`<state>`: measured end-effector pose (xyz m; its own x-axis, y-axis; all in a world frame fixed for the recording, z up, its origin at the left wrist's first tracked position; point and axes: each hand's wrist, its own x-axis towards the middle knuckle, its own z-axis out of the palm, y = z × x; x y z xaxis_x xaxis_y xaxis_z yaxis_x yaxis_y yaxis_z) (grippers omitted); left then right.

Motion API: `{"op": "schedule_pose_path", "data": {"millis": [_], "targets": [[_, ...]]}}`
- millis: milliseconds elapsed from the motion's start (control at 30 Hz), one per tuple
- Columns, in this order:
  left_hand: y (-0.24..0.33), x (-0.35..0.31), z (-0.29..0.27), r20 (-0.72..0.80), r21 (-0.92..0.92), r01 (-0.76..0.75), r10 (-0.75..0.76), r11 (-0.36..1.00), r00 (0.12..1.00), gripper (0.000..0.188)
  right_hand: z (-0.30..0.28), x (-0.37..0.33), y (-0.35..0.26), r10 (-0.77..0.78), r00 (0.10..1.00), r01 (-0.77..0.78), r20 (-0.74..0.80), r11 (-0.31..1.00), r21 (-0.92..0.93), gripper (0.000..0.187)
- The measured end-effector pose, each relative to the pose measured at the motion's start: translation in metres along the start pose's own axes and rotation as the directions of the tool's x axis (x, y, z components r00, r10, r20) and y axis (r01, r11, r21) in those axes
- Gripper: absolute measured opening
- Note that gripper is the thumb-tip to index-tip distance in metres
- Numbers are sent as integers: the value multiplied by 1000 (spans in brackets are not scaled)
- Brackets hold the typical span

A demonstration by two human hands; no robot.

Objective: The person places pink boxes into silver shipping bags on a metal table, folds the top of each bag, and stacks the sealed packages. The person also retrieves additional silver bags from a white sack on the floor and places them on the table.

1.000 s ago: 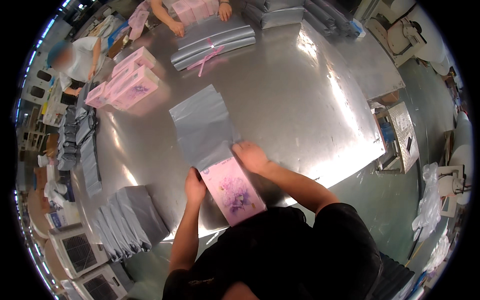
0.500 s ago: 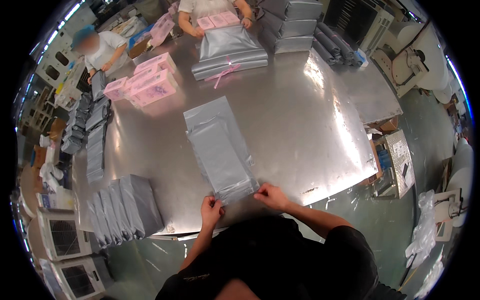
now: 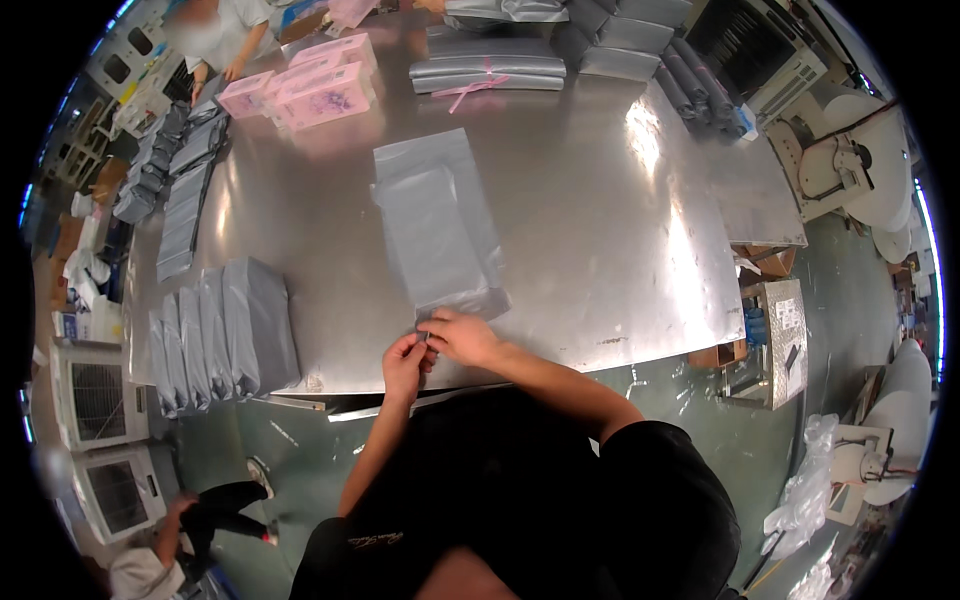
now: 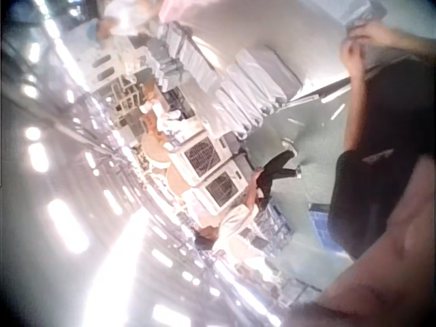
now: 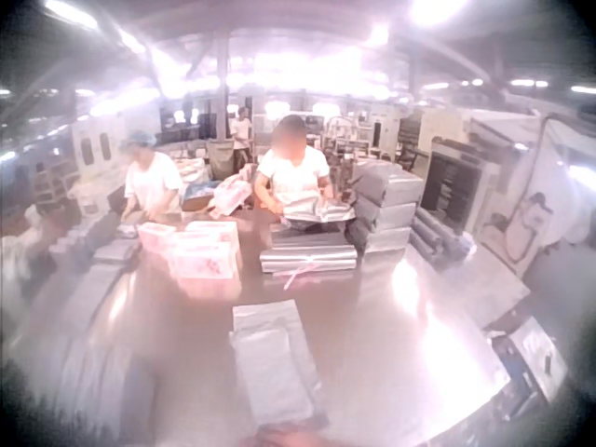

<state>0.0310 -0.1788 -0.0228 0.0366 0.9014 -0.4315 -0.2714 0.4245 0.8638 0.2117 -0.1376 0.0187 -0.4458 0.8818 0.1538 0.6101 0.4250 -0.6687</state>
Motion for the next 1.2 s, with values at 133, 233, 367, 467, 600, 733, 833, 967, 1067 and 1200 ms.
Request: {"op": "schedule_pose_path", "data": {"millis": [133,233,367,467,600,733,833,967,1067,1200], "targets": [[-2,0,-5,66,23,4,-6,1000,998,19,8,-7,-11,-8,998,7,-61,1000,-24,10],[-1,-1,-6,22,-11,41,-41,999,999,22,-7,-40,-9,-121,991,118,-54,991,-62,8],[7,-12,-31,-100,289,-260,299,921,949,35,-117,-221,50,145,846,29,513,948,-316,14],[66,-11,-20,402,792,-607,691,67,600,45,-182,-259,95,582,-38,-270,812,777,-569,30],[103,5,-14,832,529,-723,438,-444,339,45,-203,-101,61,-23,978,141,205,800,-583,46],[102,20,-14,919,394,-741,236,-544,316,31,-195,-5,50,-561,762,611,324,458,-645,51],[95,36,-15,909,416,-783,250,-464,335,21,-172,4,87,-590,697,709,407,481,-516,45],[83,35,-23,458,647,-659,495,383,738,13,-143,10,109,-363,912,371,191,929,-4,23],[69,52,-35,38,191,-262,259,946,965,19,-123,14,118,138,958,-256,251,808,531,21],[60,76,-12,18,-22,-68,68,997,998,21,-103,30,119,427,782,-597,454,301,743,30]]}}
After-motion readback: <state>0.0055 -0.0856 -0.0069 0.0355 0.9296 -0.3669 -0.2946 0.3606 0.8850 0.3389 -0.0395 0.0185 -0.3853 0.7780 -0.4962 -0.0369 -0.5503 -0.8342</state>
